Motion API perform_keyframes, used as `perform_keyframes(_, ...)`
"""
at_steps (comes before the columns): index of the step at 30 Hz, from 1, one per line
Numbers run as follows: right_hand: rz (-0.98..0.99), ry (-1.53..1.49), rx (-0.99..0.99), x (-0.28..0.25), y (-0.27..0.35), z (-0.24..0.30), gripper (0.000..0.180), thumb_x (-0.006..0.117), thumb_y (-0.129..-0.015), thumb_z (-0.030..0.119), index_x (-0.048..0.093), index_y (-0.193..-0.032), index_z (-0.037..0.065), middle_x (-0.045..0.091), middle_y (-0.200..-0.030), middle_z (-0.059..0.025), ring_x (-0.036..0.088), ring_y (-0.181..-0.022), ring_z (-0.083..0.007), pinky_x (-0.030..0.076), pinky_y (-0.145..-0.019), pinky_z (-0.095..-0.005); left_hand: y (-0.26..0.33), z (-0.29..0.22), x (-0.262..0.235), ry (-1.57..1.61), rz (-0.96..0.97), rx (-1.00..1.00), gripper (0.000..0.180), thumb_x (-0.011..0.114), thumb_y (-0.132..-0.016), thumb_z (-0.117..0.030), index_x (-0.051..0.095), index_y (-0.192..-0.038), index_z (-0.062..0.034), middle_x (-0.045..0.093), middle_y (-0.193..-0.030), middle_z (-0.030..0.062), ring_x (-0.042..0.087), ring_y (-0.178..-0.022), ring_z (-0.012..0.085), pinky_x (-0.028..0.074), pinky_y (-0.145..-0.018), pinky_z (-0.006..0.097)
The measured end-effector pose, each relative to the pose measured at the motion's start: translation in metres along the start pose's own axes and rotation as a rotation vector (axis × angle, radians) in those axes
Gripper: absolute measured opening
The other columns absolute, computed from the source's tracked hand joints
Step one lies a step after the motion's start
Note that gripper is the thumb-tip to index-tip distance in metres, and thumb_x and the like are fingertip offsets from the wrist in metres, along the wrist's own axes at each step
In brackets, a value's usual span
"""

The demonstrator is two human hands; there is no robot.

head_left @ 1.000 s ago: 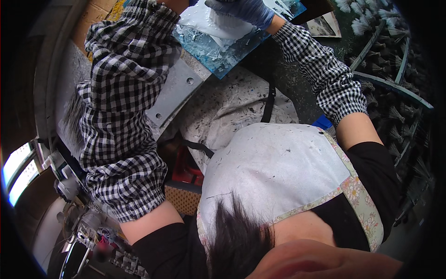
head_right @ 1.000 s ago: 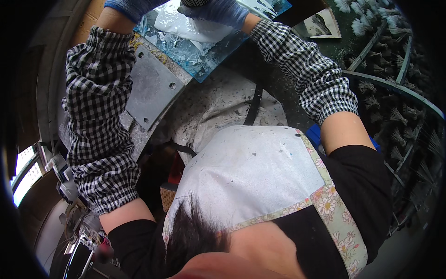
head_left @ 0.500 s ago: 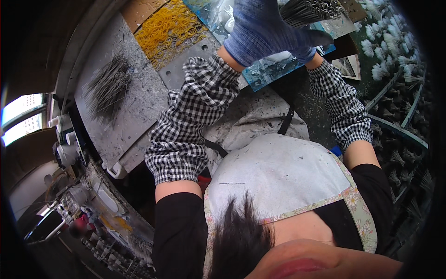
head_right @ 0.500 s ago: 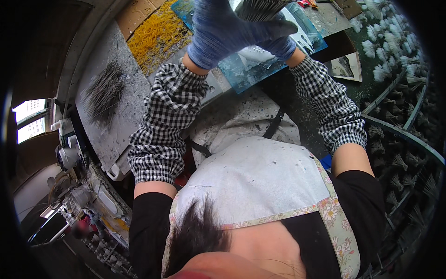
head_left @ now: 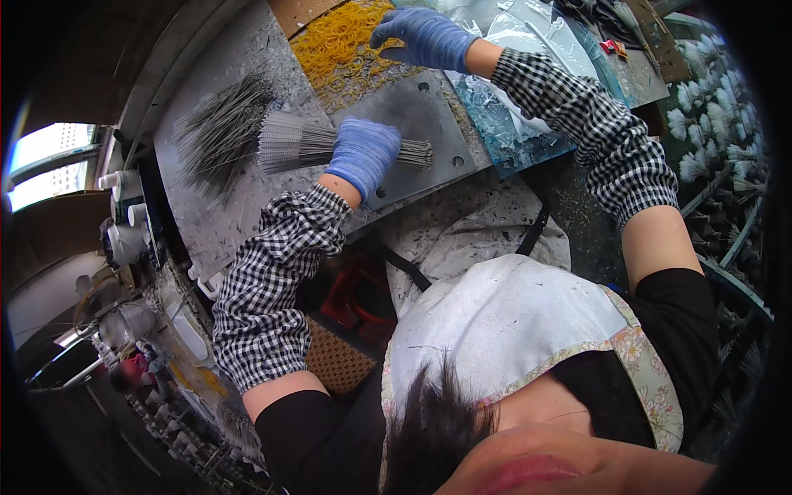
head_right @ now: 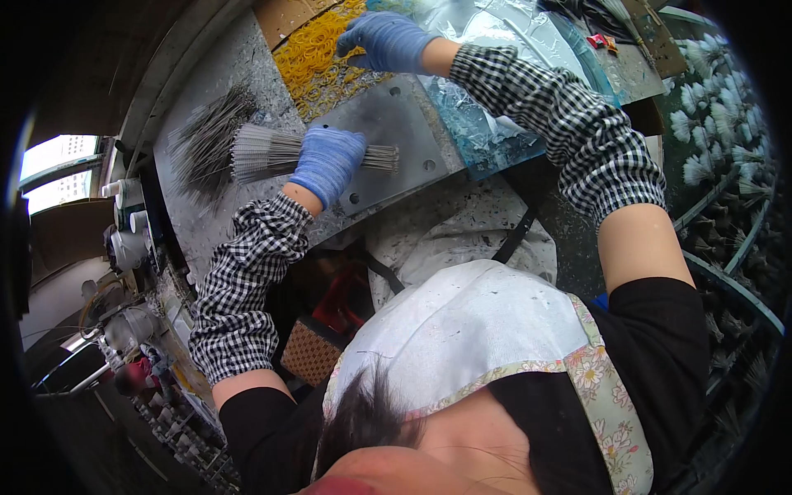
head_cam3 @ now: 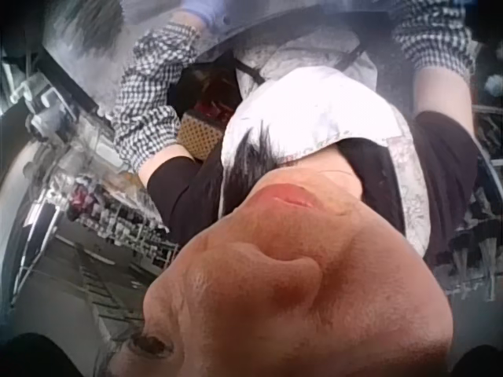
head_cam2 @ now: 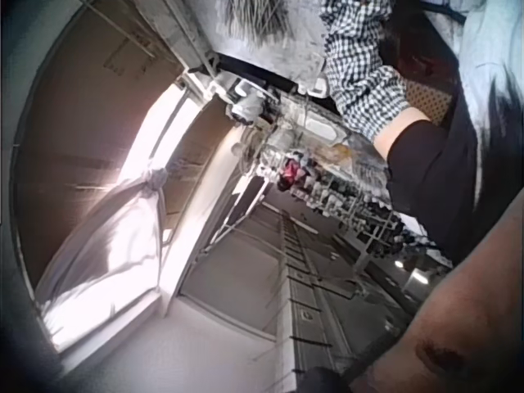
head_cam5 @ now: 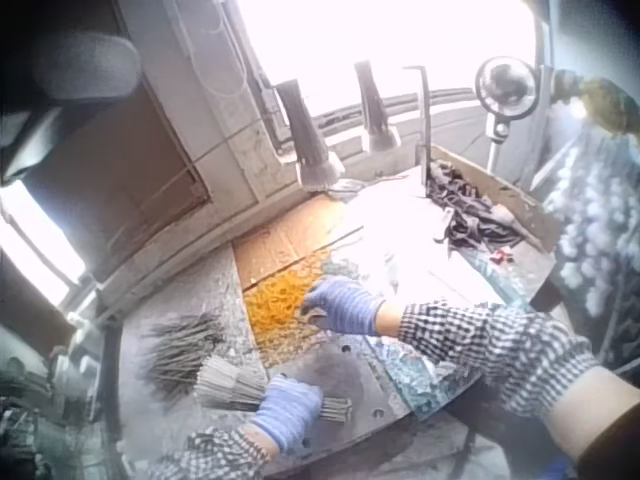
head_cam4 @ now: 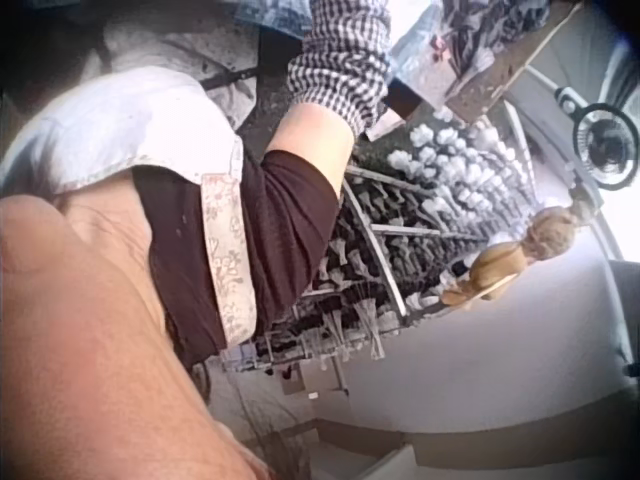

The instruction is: The recorder is seen assembling large industrial-style brushes by bundling bristles and applying them to a circular base with adhesive.

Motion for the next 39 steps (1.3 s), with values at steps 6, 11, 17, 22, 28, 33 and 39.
perform_keyframes(6,0.082,0.046,0.056,0.054,-0.082,-0.025,0.022,0.069,-0.082,0.023,0.077,-0.088,0.004,0.073,-0.081,-0.0186,0.072,-0.081,-0.0388,0.058,-0.076,-0.0490,0.048,0.038,-0.035,0.499,-0.420,-0.180,0.036,0.080,-0.080,-0.019,0.068,-0.112,-0.0094,0.074,-0.098,0.0181,0.073,-0.089,0.0338,0.058,-0.079,0.043)
perform_keyframes(11,0.106,0.297,0.121,0.089,-0.110,-0.029,0.015,0.066,-0.079,0.018,0.075,-0.074,0.006,0.071,-0.073,-0.0192,0.071,-0.071,-0.0402,0.056,-0.067,-0.0506,0.076,0.058,-0.047,1.178,-0.676,-0.242,0.032,0.080,-0.085,-0.022,0.068,-0.110,-0.0045,0.075,-0.092,0.0115,0.074,-0.082,0.0260,0.059,-0.077,0.039)
perform_keyframes(17,-0.058,0.097,0.135,0.059,-0.096,-0.046,0.014,0.065,-0.085,0.017,0.071,-0.076,0.008,0.071,-0.075,-0.0174,0.070,-0.071,-0.0394,0.054,-0.064,-0.0500,0.092,0.079,-0.062,1.502,-0.860,-0.313,0.015,0.078,-0.091,-0.010,0.071,-0.102,-0.0035,0.074,-0.089,0.0041,0.070,-0.078,0.0112,0.058,-0.073,0.028)
perform_keyframes(22,0.020,0.296,0.053,0.066,-0.100,-0.030,0.016,0.069,-0.093,0.027,0.079,-0.101,0.018,0.075,-0.095,-0.0069,0.073,-0.093,-0.0283,0.059,-0.083,-0.0425,0.093,0.071,-0.077,1.452,-0.922,-0.307,0.014,0.079,-0.090,-0.010,0.072,-0.100,-0.0029,0.074,-0.086,0.0041,0.070,-0.076,0.0118,0.058,-0.073,0.028)
perform_keyframes(28,-0.098,0.315,0.009,0.061,-0.098,-0.017,0.014,0.065,-0.089,0.017,0.079,-0.092,0.014,0.075,-0.096,-0.0104,0.073,-0.094,-0.0317,0.059,-0.082,-0.0449,0.105,0.061,-0.079,1.401,-0.961,-0.332,0.016,0.079,-0.091,-0.009,0.073,-0.103,-0.0019,0.074,-0.088,0.0045,0.070,-0.077,0.0118,0.058,-0.072,0.027)
perform_keyframes(33,-0.109,0.373,-0.050,0.025,-0.090,-0.011,0.015,0.062,-0.091,0.016,0.077,-0.087,0.012,0.074,-0.093,-0.0098,0.072,-0.090,-0.0324,0.059,-0.078,-0.0454,0.108,0.074,-0.078,1.440,-0.939,-0.426,0.018,0.079,-0.091,-0.008,0.072,-0.106,-0.0014,0.073,-0.089,0.0049,0.069,-0.075,0.0121,0.058,-0.072,0.027)
perform_keyframes(39,-0.291,0.299,-0.271,-0.010,-0.081,0.002,0.014,0.066,-0.090,0.020,0.077,-0.091,0.012,0.075,-0.095,-0.0103,0.073,-0.089,-0.0307,0.059,-0.079,-0.0437,0.100,0.086,-0.070,1.390,-0.954,-0.444,0.015,0.079,-0.091,-0.009,0.073,-0.103,-0.0011,0.073,-0.085,0.0057,0.070,-0.072,0.0127,0.059,-0.069,0.026)
Point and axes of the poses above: each hand's wrist, its own y-axis away from the middle knuckle, its own x-axis out of the palm, z = x × y, the point moved 4 cm from there along -y, towards the middle knuckle
